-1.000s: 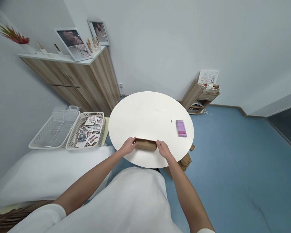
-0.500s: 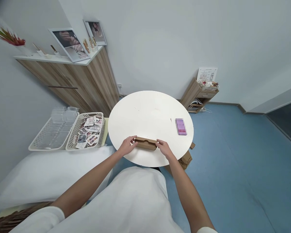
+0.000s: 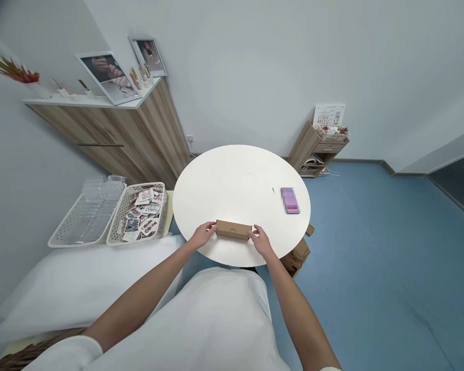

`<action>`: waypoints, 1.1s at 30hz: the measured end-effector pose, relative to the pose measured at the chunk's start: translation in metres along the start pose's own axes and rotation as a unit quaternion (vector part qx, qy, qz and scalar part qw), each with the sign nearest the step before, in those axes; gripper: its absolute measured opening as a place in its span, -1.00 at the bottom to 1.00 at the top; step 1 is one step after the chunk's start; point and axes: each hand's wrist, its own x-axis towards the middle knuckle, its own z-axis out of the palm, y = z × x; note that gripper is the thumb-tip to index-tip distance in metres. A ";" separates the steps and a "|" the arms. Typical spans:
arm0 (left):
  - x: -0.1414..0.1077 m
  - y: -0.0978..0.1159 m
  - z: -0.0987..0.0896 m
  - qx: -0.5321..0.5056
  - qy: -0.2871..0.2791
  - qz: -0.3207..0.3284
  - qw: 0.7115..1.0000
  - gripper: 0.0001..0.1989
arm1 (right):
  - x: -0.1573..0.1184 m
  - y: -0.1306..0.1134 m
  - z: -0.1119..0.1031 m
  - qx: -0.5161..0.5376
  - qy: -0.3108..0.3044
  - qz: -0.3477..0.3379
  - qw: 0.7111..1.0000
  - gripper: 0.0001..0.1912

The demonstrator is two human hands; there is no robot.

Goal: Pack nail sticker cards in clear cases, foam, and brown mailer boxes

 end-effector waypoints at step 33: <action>-0.006 -0.002 0.070 0.015 0.049 -0.048 0.998 -0.52 | 0.000 0.030 -0.001 0.004 0.044 0.030 0.999 -0.42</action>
